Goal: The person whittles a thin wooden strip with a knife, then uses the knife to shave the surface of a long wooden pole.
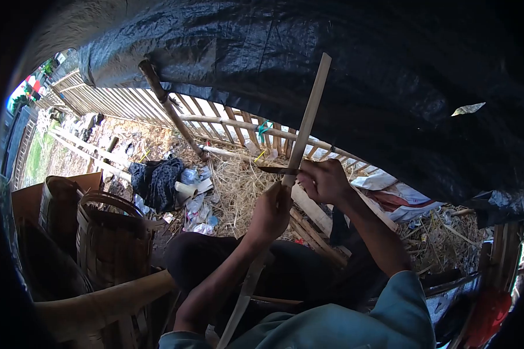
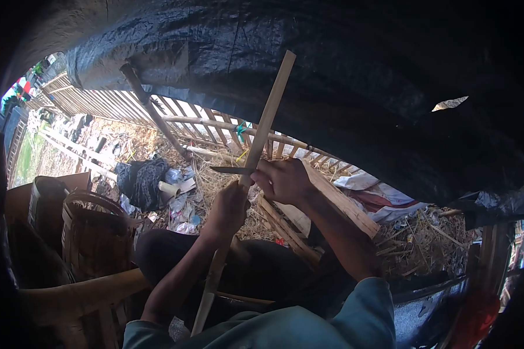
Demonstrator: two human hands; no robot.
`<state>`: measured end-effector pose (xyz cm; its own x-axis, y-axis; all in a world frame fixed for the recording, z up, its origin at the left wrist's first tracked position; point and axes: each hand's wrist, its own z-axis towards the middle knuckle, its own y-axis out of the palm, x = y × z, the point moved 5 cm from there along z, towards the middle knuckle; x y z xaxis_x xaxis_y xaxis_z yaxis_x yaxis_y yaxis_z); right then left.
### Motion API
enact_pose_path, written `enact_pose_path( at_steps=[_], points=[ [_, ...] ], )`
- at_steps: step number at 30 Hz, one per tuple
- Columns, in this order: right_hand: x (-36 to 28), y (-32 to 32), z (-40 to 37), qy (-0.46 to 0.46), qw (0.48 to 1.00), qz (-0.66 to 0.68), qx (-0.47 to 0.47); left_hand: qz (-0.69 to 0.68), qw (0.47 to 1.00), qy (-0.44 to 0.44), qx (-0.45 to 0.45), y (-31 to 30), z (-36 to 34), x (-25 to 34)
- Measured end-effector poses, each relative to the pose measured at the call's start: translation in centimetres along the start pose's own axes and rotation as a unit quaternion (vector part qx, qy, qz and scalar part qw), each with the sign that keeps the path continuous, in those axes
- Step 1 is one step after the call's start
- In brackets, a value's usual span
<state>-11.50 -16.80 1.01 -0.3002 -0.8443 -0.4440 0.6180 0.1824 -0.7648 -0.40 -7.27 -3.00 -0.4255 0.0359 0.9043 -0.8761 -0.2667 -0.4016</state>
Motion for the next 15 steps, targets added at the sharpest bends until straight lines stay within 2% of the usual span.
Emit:
enact_pose_path(
  at_steps=[1, 4, 5, 8, 9, 15],
  points=[
    [-0.4, 0.8, -0.5, 0.012, 0.997, -0.035, -0.067, -0.056, 0.995, -0.078, 0.005, -0.7, 0.1, 2.1],
    [-1.9, 1.6, -0.9, 0.011, 0.994, -0.064, -0.088, 0.08, 0.997, -0.009, -0.002, -1.1, 0.0, 3.1],
    [-1.9, 1.7, -1.1, 0.003, 0.994, -0.079, -0.072, 0.076, 0.997, 0.007, 0.018, -1.0, 0.0, 2.8],
    [-2.1, 1.9, -1.2, 0.003, 0.992, -0.112, -0.056, 0.132, 0.991, 0.001, -0.003, -1.7, 0.4, 3.5],
    [-2.2, 2.0, -1.2, 0.015, 0.993, -0.1, -0.066, 0.128, 0.991, 0.034, 0.001, -1.7, 0.6, 3.6],
    [-2.1, 2.1, -1.0, -0.014, 0.997, -0.078, -0.027, 0.17, 0.98, 0.097, 0.031, -1.6, 0.2, 5.5]
  ],
)
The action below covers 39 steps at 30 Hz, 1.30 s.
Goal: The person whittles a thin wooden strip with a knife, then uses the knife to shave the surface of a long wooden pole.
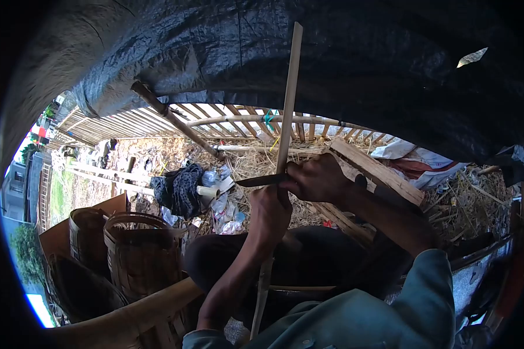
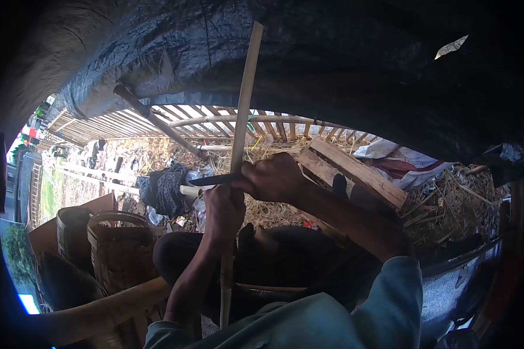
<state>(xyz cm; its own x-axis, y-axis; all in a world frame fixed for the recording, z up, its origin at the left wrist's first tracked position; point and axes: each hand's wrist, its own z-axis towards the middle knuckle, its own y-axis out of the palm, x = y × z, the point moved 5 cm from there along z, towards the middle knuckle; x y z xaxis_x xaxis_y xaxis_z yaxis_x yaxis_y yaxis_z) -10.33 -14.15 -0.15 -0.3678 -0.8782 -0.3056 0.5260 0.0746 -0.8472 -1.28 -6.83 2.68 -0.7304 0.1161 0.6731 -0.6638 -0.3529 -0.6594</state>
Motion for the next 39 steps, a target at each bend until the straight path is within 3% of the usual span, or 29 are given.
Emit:
enact_pose_path(
  at_steps=[2, 3, 5, 7, 10, 13, 16, 19, 25, 28, 31, 34, 35, 37, 39],
  points=[
    [0.1, 0.1, 0.1, 0.0, 1.0, -0.021, 0.003, 0.032, 0.999, 0.025, -0.015, 0.1, -0.2, -0.1],
    [0.2, 0.2, 0.0, 0.0, 1.0, -0.031, 0.001, 0.042, 0.999, -0.009, -0.017, 0.0, -0.3, -0.2],
    [2.4, -0.2, 0.8, 0.046, 0.995, -0.029, 0.078, 0.059, 0.995, -0.073, -0.016, 0.1, -0.4, -0.1],
    [6.8, -2.0, 2.1, 0.116, 0.987, -0.065, 0.091, 0.055, 0.996, -0.071, -0.01, 0.4, -1.2, 0.0],
    [7.0, -2.6, 2.3, 0.032, 0.971, -0.145, 0.186, 0.055, 0.995, -0.079, -0.013, 0.6, -0.5, 0.2],
    [6.9, -3.4, 2.5, 0.078, 0.983, -0.087, 0.14, 0.05, 0.994, -0.094, -0.021, 0.6, -0.3, 0.1],
    [6.8, -3.5, 2.2, 0.063, 0.98, -0.096, 0.164, 0.073, 0.996, -0.05, -0.011, 1.0, -0.4, -0.5],
    [6.6, -2.6, 1.9, 0.091, 0.987, -0.091, 0.095, 0.065, 0.996, -0.053, -0.012, 1.2, -0.3, -0.6],
    [1.9, -2.3, 1.0, 0.005, 0.999, -0.034, 0.013, -0.032, 0.998, -0.05, -0.014, 1.3, -0.1, -0.7],
    [1.8, -2.2, 0.9, 0.016, 1.0, 0.001, 0.005, -0.085, 0.978, -0.167, -0.088, 1.8, -0.4, -3.1],
    [2.0, -1.5, 0.9, 0.021, 1.0, 0.008, -0.006, -0.196, 0.93, -0.299, -0.084, 2.5, -0.4, -3.8],
    [2.3, -1.3, 1.2, 0.035, 0.999, -0.004, -0.017, -0.018, 0.999, -0.035, -0.021, 2.1, 0.1, -2.2],
    [2.5, -1.3, 1.3, 0.039, 0.999, -0.011, -0.019, -0.002, 0.997, -0.07, -0.037, 2.2, -0.1, -2.5],
    [4.1, -2.1, 1.9, 0.06, 0.995, -0.045, 0.067, 0.026, 0.987, -0.143, -0.071, 2.1, -0.6, -1.7],
    [7.0, -2.3, 2.4, 0.099, 0.989, -0.063, 0.086, 0.027, 0.99, -0.12, -0.067, 2.3, -1.1, -0.7]
  ],
)
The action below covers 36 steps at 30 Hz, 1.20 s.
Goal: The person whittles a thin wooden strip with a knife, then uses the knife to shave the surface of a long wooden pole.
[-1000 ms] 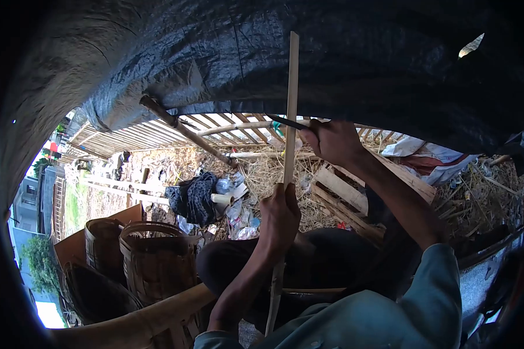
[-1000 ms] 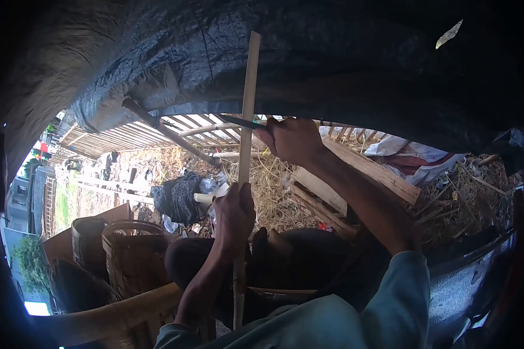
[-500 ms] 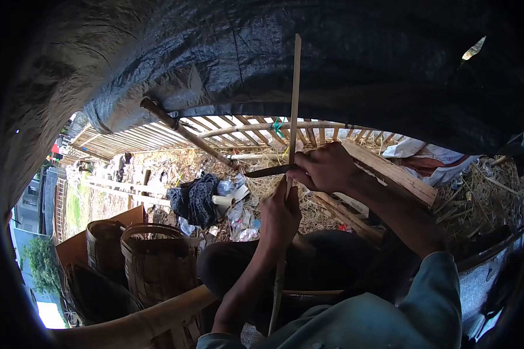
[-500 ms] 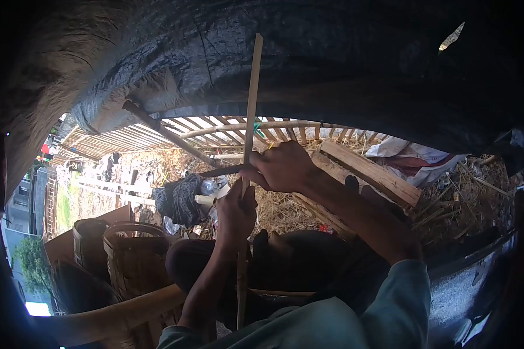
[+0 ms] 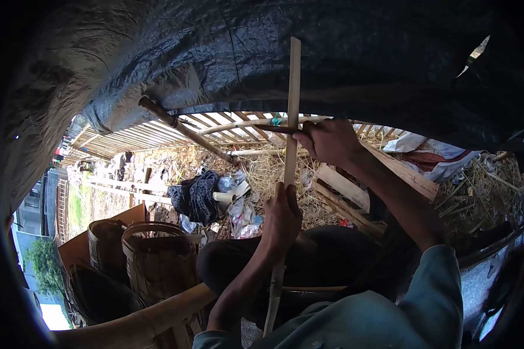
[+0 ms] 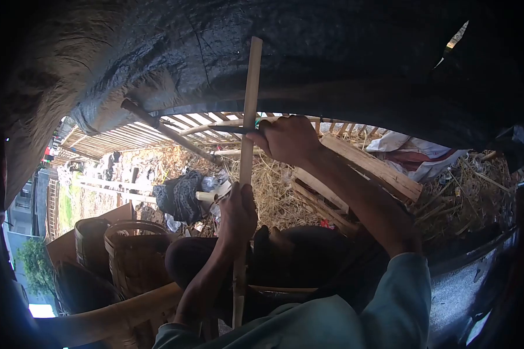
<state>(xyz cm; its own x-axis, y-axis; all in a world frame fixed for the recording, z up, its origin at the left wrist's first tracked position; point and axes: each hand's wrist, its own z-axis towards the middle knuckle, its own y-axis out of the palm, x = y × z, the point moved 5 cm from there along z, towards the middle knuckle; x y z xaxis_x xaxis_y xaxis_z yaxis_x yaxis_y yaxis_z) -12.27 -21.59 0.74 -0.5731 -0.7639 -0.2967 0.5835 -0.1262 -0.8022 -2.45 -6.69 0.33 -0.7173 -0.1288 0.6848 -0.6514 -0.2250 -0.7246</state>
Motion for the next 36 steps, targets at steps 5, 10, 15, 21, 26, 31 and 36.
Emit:
enact_pose_path(
  at_steps=[5, 10, 15, 21, 26, 31, 36],
  points=[
    [5.5, -1.2, 1.2, 0.089, 0.995, -0.03, 0.021, 0.007, 0.998, -0.031, -0.061, 0.8, -1.1, 0.1],
    [5.7, -0.5, 1.2, 0.113, 0.991, -0.072, -0.003, 0.004, 0.997, -0.037, -0.064, 0.8, -0.6, -0.7],
    [5.3, 0.0, 1.0, 0.088, 0.995, -0.026, -0.049, 0.045, 0.999, 0.027, 0.005, 1.0, -0.6, -1.3],
    [-0.5, -1.3, -0.7, -0.086, 0.995, 0.048, -0.032, -0.012, 0.998, 0.046, 0.043, -1.1, 0.2, -0.8],
    [-5.4, -0.4, -3.7, -0.176, 0.974, 0.07, -0.122, -0.006, 0.99, 0.132, 0.051, -1.1, -0.1, -0.8],
    [-3.9, -1.3, -2.9, -0.1, 0.988, 0.037, -0.113, -0.005, 0.999, 0.051, 0.012, -0.6, -0.2, -0.3],
    [1.4, -1.9, -0.3, -0.013, 0.999, -0.016, -0.047, -0.007, 1.0, 0.0, -0.027, 0.1, -1.1, 0.2]
  ],
)
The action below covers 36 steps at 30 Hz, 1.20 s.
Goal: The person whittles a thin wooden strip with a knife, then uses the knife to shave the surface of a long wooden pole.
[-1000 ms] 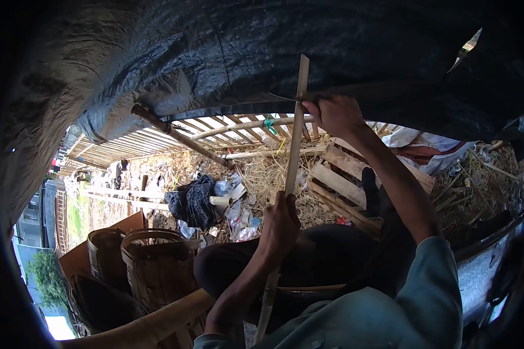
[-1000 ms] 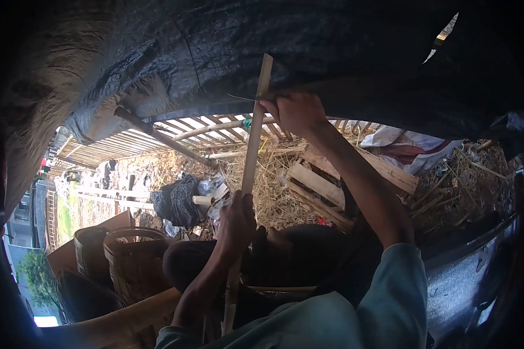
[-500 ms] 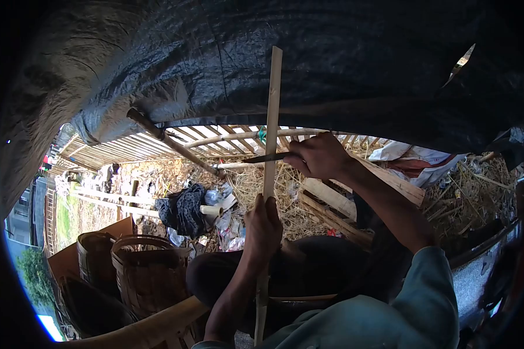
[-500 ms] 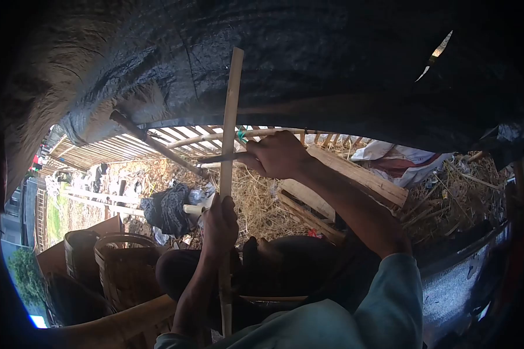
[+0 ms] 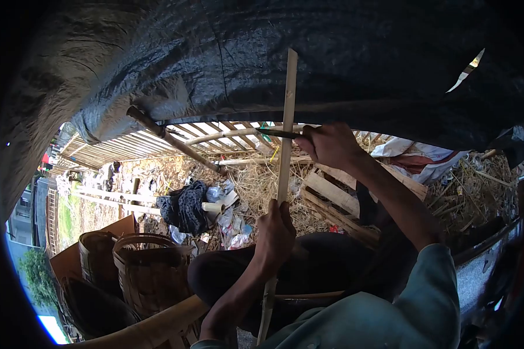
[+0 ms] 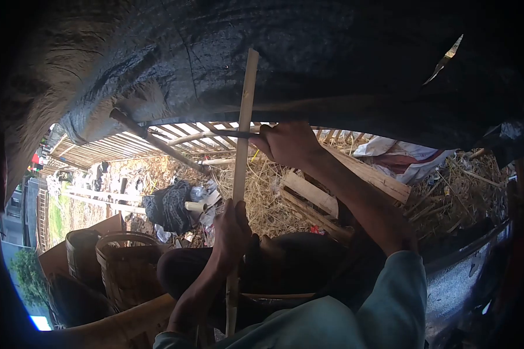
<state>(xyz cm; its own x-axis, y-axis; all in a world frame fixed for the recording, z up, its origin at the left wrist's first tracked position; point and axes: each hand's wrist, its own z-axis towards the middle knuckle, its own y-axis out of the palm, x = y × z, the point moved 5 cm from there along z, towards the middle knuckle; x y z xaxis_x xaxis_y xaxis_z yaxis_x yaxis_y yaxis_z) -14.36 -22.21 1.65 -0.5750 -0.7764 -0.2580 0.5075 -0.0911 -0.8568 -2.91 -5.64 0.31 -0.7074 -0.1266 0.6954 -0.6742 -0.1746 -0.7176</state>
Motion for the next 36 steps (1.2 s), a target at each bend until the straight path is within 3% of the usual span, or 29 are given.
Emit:
enact_pose_path(
  at_steps=[6, 9, 10, 11, 15, 18, 19, 22, 26, 29, 32, 36],
  points=[
    [4.8, -0.7, 0.6, 0.04, 0.991, -0.017, 0.126, -0.038, 0.998, -0.024, -0.037, 0.5, -1.5, 0.6],
    [6.1, -0.7, 0.5, 0.038, 0.99, -0.068, 0.114, -0.007, 0.994, -0.063, -0.092, 1.0, -1.6, 0.4],
    [7.6, -0.9, 0.5, 0.096, 0.987, -0.086, 0.099, -0.012, 0.992, -0.073, -0.102, 1.2, -2.1, 0.3],
    [9.6, -1.5, 0.4, 0.154, 0.978, -0.107, 0.087, -0.02, 0.992, -0.013, -0.125, 1.9, -2.7, -0.1],
    [14.8, -3.0, -1.7, 0.303, 0.937, -0.147, 0.091, 0.026, 0.987, -0.006, -0.156, 2.3, -3.0, -0.9],
    [16.2, -3.1, -2.5, 0.346, 0.922, -0.134, 0.108, 0.079, 0.989, 0.115, -0.056, 1.7, -2.8, -0.8],
    [16.1, -3.1, -2.4, 0.348, 0.921, -0.132, 0.117, 0.041, 0.992, 0.081, -0.088, 1.2, -2.7, -0.6],
    [15.7, -3.0, -2.2, 0.348, 0.918, -0.106, 0.157, -0.047, 0.997, 0.013, -0.065, 1.2, -2.0, -0.3],
    [14.7, -3.9, -2.0, 0.358, 0.913, -0.039, 0.194, -0.057, 0.997, 0.018, -0.053, 0.9, -1.2, 0.1],
    [13.1, -3.7, -1.7, 0.28, 0.941, -0.007, 0.188, -0.066, 0.997, 0.027, -0.042, 0.6, -1.2, -0.1],
    [8.0, -4.0, -1.3, 0.135, 0.975, 0.043, 0.171, -0.127, 0.987, 0.041, -0.086, 0.4, -1.1, 0.4],
    [5.1, -3.0, -1.6, 0.097, 0.968, 0.167, 0.158, -0.244, 0.952, -0.062, -0.176, 0.1, -0.4, 0.7]
  ],
)
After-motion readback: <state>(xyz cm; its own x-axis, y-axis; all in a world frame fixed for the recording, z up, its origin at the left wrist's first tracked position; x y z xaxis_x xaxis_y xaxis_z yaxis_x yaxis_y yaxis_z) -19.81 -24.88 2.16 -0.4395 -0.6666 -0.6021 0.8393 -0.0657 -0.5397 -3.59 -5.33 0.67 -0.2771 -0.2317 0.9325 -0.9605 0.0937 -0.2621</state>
